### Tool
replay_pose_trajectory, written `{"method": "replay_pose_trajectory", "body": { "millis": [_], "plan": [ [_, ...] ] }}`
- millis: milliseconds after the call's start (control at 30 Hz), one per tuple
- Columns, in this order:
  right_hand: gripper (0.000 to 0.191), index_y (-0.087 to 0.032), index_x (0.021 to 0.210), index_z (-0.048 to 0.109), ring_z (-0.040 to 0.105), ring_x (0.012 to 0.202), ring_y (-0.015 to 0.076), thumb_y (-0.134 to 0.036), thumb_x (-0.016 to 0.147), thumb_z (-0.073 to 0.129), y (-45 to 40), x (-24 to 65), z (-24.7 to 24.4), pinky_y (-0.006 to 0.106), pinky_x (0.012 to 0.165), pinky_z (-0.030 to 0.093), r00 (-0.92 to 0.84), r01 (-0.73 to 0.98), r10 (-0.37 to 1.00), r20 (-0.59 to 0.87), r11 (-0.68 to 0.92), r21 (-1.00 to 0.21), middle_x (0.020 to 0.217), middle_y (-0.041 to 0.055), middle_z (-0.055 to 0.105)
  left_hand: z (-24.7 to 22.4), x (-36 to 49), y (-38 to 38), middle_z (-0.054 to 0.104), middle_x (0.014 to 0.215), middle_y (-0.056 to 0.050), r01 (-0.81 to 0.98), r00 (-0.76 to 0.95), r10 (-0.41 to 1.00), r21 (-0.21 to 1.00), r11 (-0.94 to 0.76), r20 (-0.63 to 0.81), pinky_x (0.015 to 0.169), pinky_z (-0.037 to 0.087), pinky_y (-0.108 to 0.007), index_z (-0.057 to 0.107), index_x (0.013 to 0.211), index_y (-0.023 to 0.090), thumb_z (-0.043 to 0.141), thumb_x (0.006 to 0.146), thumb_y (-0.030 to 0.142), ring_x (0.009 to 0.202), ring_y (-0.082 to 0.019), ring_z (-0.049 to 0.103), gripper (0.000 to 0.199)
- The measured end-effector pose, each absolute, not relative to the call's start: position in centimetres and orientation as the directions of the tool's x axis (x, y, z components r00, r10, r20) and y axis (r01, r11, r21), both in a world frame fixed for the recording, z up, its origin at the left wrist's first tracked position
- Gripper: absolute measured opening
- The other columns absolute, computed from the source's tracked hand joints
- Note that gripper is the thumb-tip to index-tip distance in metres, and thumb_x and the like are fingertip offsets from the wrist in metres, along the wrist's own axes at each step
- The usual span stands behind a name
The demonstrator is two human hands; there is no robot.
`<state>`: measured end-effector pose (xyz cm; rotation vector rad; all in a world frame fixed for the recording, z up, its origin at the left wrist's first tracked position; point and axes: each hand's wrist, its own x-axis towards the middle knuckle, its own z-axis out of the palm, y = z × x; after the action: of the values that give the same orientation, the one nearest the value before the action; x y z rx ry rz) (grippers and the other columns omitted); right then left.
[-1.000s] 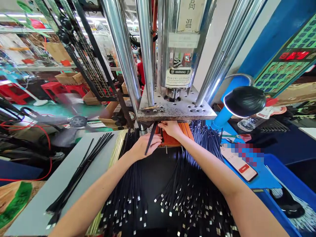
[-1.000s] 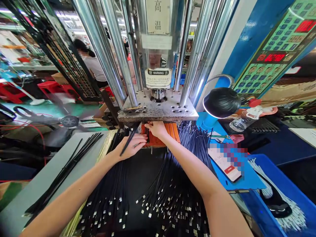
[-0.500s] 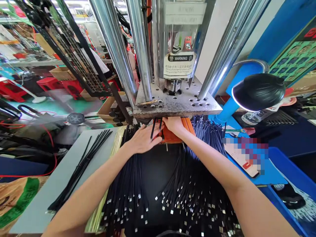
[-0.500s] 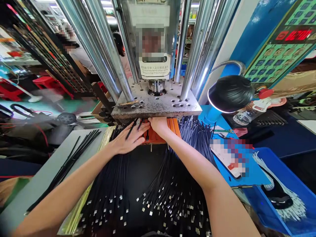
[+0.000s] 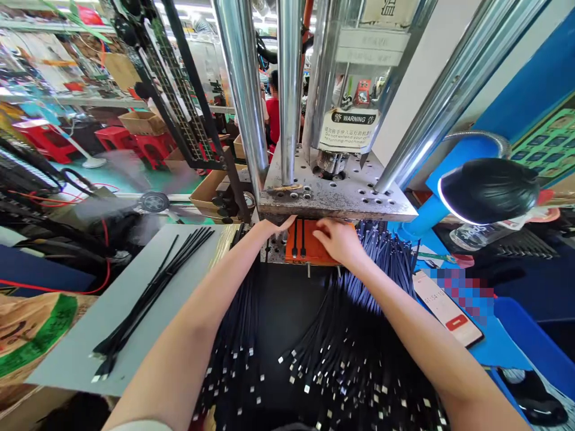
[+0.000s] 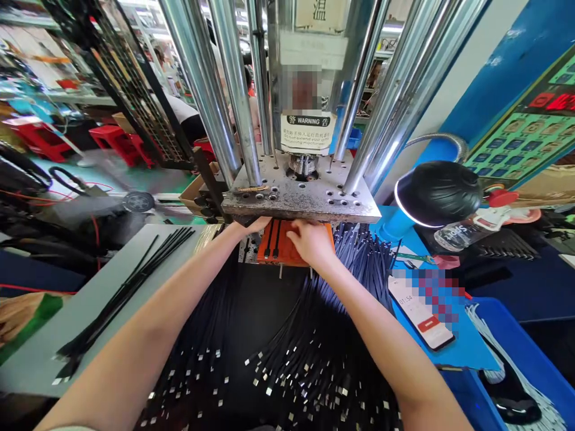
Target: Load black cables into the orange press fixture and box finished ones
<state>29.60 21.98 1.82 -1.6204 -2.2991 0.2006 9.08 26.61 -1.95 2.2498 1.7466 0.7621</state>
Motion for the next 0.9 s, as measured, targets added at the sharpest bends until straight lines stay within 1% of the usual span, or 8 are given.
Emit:
{"method": "replay_pose_trajectory", "body": {
  "millis": [100,167,233,300,400,567,733,900],
  "plan": [
    [0.031,-0.015,0.101,0.067,0.067,0.088,0.0262,-0.037,0.098,0.045,19.4,35.2,0.8,0.031,0.073,0.045,-0.088,0.989,0.977,0.194,0.109,-0.097,0.096,0.0136,0.07,-2.7,7.0,23.9,0.059,0.118,-0.014,0.915,0.082,0.967,0.366,-0.169,0.24,0.095,0.048,-0.046,0.06,0.116,0.013,0.045,0.098,0.033,0.11,-0.026,0.057,0.031],
    [0.042,-0.012,0.092,0.069,0.068,0.083,0.0315,-0.043,0.099,0.041,18.0,38.1,-0.4,0.035,0.067,0.046,0.021,0.998,0.996,0.088,-0.026,0.058,0.091,0.0192,0.069,-3.6,6.0,22.0,0.058,0.115,-0.019,0.957,0.032,0.981,0.278,-0.086,0.193,0.096,0.044,-0.05,0.064,0.107,0.01,0.043,0.096,0.032,0.115,-0.033,0.052,0.032],
    [0.046,-0.012,0.09,0.07,0.069,0.083,0.0344,-0.048,0.097,0.043,17.4,39.4,-1.6,0.038,0.067,0.047,0.056,0.993,0.997,-0.052,-0.05,0.105,0.09,0.0219,0.069,-4.4,5.4,20.5,0.056,0.114,-0.023,0.984,-0.016,0.993,0.176,-0.005,0.114,0.093,0.043,-0.053,0.066,0.101,0.008,0.047,0.092,0.033,0.116,-0.039,0.048,0.032],
    [0.041,-0.013,0.092,0.071,0.069,0.087,0.0339,-0.046,0.095,0.047,17.6,39.4,-2.4,0.037,0.069,0.047,0.055,0.998,0.989,-0.14,-0.05,0.04,0.092,0.0212,0.07,-5.1,5.3,20.0,0.054,0.113,-0.024,0.993,-0.055,0.997,0.11,0.05,0.05,0.088,0.045,-0.052,0.066,0.097,0.008,0.049,0.09,0.031,0.115,-0.04,0.048,0.029],
    [0.031,-0.016,0.088,0.072,0.069,0.091,0.0299,-0.038,0.092,0.05,18.3,39.0,-2.9,0.033,0.07,0.046,0.078,0.99,0.985,-0.151,-0.095,-0.104,0.091,0.0171,0.072,-5.4,5.3,20.4,0.054,0.112,-0.024,0.989,-0.079,0.995,0.13,0.072,0.055,0.085,0.045,-0.051,0.065,0.092,0.008,0.048,0.088,0.023,0.114,-0.041,0.048,0.023],
    [0.026,-0.02,0.074,0.063,0.067,0.079,0.0248,-0.036,0.09,0.05,17.4,39.3,-1.8,0.029,0.064,0.041,0.111,0.96,0.993,0.048,-0.095,-0.261,0.08,0.0094,0.07,-3.2,4.6,20.2,0.062,0.101,-0.017,0.961,-0.056,0.993,0.275,0.026,0.1,0.086,0.046,-0.037,0.056,0.096,0.011,0.033,0.094,0.017,0.1,-0.026,0.059,0.024],
    [0.013,-0.021,0.082,0.056,0.055,0.056,0.0151,-0.031,0.088,0.05,14.2,36.4,0.8,0.025,0.056,0.037,-0.166,0.726,0.961,0.222,0.271,-0.631,0.063,-0.0012,0.062,1.6,5.9,16.1,0.061,0.081,-0.001,0.77,0.16,0.95,0.568,-0.291,0.269,0.073,0.045,-0.026,0.047,0.087,0.02,0.031,0.098,0.03,0.072,-0.014,0.056,0.022],
    [0.013,-0.02,0.095,0.059,0.054,0.059,0.0134,-0.025,0.091,0.048,11.9,31.8,4.0,0.023,0.055,0.036,-0.487,0.434,0.828,0.278,0.505,-0.746,0.066,-0.0025,0.06,6.3,8.7,13.2,0.056,0.076,-0.001,0.536,0.3,0.872,0.688,-0.489,0.387,0.066,0.042,-0.025,0.05,0.085,0.02,0.036,0.097,0.034,0.067,-0.013,0.05,0.023]
  ]
}}
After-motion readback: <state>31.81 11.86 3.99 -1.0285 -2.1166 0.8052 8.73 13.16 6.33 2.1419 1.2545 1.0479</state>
